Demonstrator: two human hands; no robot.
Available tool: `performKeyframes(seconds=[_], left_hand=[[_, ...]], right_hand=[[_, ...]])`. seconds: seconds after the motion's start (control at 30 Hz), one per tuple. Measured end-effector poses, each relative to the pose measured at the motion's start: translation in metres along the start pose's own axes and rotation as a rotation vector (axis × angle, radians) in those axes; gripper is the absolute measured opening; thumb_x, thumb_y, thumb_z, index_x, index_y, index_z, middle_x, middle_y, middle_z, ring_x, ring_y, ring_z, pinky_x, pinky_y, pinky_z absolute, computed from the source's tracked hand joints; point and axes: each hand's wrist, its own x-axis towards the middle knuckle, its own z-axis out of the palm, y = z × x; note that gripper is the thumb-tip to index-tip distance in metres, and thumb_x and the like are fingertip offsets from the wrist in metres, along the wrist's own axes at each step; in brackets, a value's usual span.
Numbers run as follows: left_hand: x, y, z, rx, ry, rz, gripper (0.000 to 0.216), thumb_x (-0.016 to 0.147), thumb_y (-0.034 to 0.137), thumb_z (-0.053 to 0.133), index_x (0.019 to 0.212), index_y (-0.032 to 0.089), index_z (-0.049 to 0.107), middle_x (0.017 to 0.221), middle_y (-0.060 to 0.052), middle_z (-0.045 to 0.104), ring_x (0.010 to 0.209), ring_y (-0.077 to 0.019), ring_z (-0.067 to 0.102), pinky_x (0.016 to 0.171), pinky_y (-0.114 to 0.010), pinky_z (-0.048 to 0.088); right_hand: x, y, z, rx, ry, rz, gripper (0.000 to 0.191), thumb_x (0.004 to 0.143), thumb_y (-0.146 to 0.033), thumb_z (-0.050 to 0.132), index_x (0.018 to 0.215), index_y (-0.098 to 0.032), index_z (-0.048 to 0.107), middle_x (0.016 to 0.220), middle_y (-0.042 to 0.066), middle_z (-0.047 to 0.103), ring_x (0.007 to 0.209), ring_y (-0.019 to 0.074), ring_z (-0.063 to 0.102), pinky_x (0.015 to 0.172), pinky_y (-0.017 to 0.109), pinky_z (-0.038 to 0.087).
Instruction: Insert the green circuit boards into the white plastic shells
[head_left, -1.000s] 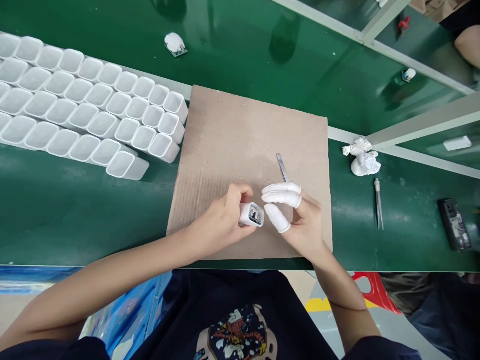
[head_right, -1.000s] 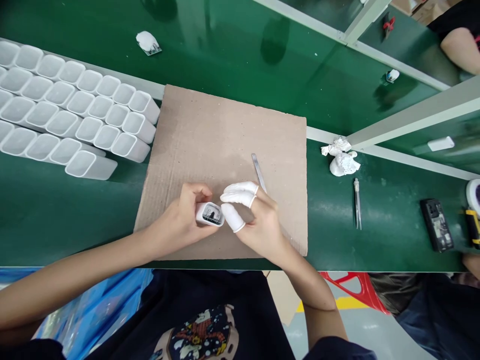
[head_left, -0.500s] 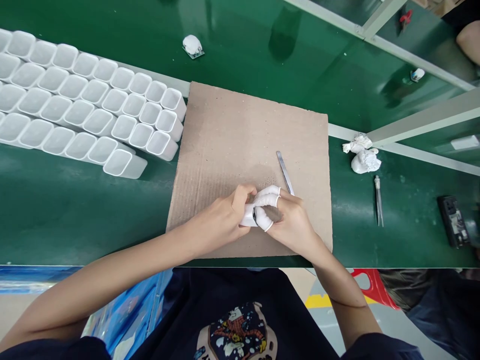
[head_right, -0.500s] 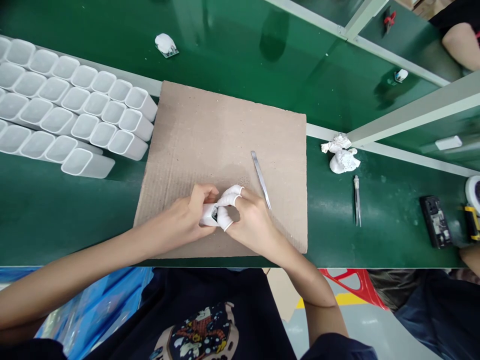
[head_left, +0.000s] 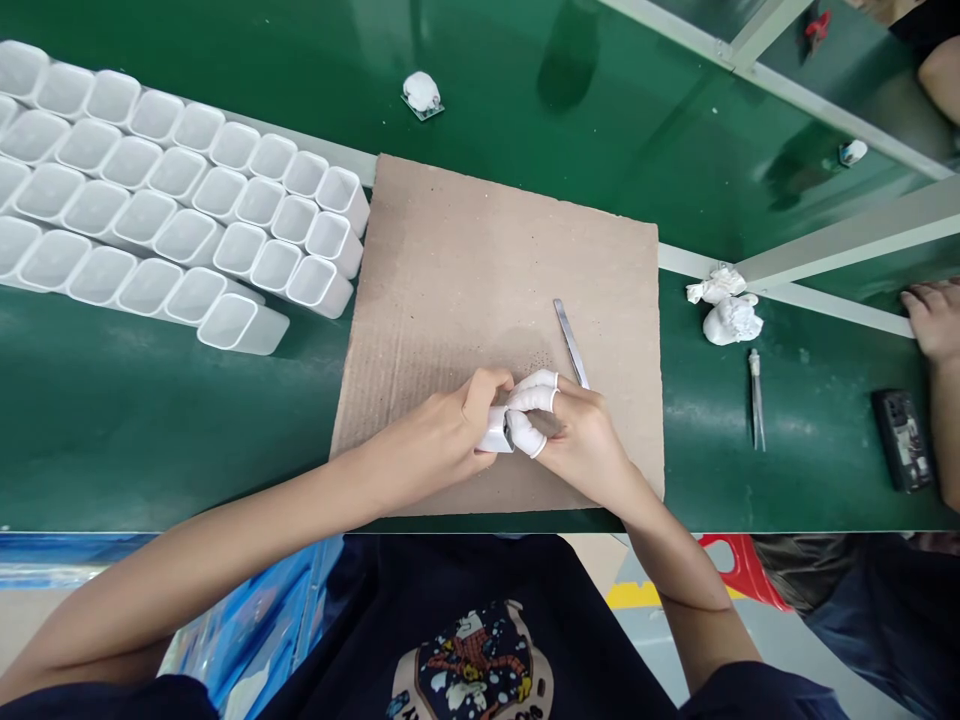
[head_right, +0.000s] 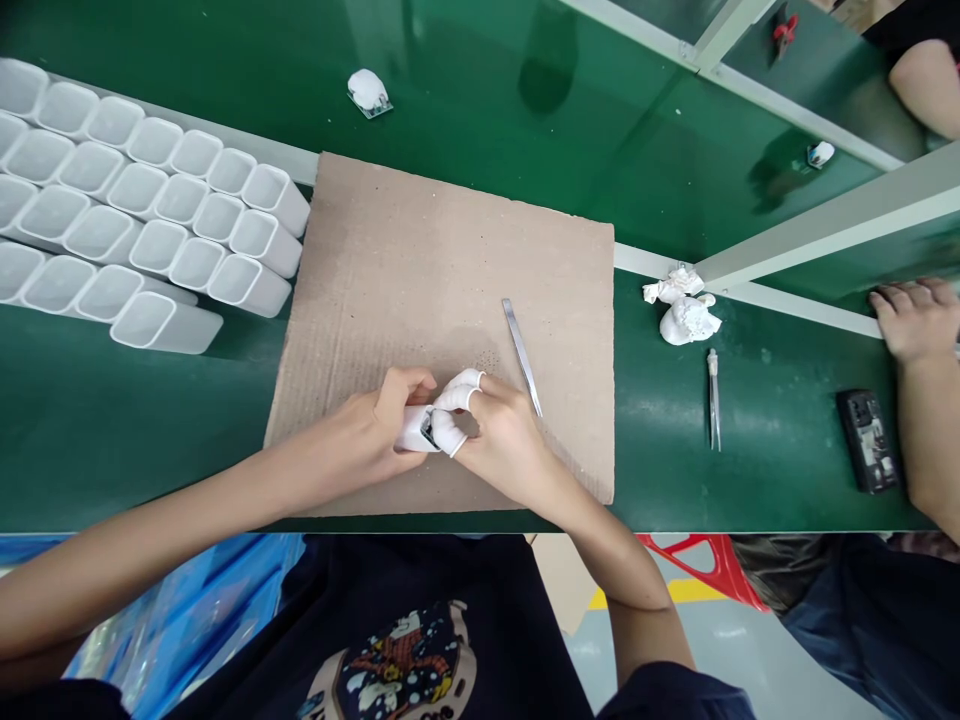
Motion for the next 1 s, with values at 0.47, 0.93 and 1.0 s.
performKeyframes(seconds=[0.47, 0.93, 1.0], left_hand=[[0.0, -0.002, -0.005, -0.079, -0.015, 0.038, 0.045, 0.082, 0.014, 0.059, 0.118, 0.021, 0.032, 0.1, -0.006, 0.063, 0.075, -0.0191, 0.069, 0.061, -0.027, 0.051], [0.002, -0.008, 0.001, 0.009, 0.045, 0.107, 0.044, 0.084, 0.016, 0.057, 0.121, 0.021, 0.035, 0.108, -0.009, 0.064, 0.081, -0.0208, 0.07, 0.063, -0.028, 0.053], [0.003, -0.008, 0.002, 0.018, 0.08, 0.107, 0.044, 0.084, 0.018, 0.058, 0.12, 0.021, 0.034, 0.107, -0.01, 0.064, 0.078, -0.0207, 0.07, 0.062, -0.029, 0.053]], right_hand=[[0.002, 0.0, -0.011, 0.248, -0.084, 0.061, 0.013, 0.087, -0.01, 0.065, 0.084, -0.021, 0.071, 0.087, 0.0, 0.071, 0.081, 0.0133, 0.068, 0.073, 0.027, 0.053], [0.001, -0.002, -0.018, 0.061, -0.126, -0.012, 0.014, 0.093, -0.013, 0.058, 0.094, -0.022, 0.068, 0.097, 0.002, 0.07, 0.091, 0.0162, 0.069, 0.081, 0.031, 0.056], [0.001, -0.002, -0.022, 0.107, -0.122, -0.035, 0.014, 0.095, -0.015, 0.058, 0.098, -0.023, 0.068, 0.101, 0.002, 0.071, 0.095, 0.0164, 0.069, 0.084, 0.031, 0.056]])
